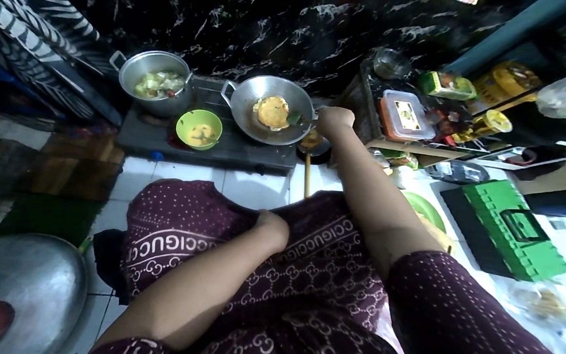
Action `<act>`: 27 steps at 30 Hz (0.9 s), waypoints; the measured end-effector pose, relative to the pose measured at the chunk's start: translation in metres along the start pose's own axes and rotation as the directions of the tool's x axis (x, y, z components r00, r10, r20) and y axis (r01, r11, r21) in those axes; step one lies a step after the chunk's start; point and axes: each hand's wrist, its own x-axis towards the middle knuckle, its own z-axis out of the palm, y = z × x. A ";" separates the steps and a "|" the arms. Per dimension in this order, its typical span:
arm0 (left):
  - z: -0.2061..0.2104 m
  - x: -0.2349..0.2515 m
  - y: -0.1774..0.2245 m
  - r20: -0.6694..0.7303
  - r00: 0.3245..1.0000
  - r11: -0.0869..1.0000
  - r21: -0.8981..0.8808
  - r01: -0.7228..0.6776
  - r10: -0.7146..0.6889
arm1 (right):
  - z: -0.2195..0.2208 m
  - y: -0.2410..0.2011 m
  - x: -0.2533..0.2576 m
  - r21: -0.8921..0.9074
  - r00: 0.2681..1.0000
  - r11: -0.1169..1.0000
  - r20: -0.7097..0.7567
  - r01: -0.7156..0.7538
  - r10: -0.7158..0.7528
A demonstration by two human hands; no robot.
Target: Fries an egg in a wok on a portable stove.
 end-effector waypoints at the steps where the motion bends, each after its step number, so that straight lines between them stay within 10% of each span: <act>1: 0.000 0.000 0.000 0.001 1.000 1.000 0.004 0.000 0.000 | 0.001 0.000 0.000 0.003 1.000 1.000 -0.011 -0.017 0.017; 12: -0.009 -0.001 0.001 0.025 1.000 1.000 0.012 -0.003 0.002 | 0.009 -0.004 0.017 0.242 0.990 0.964 0.057 0.109 -0.126; 27: -0.002 0.003 -0.001 0.015 1.000 1.000 -0.016 0.000 0.001 | 0.025 -0.036 0.011 0.091 0.979 0.985 0.128 0.146 -0.157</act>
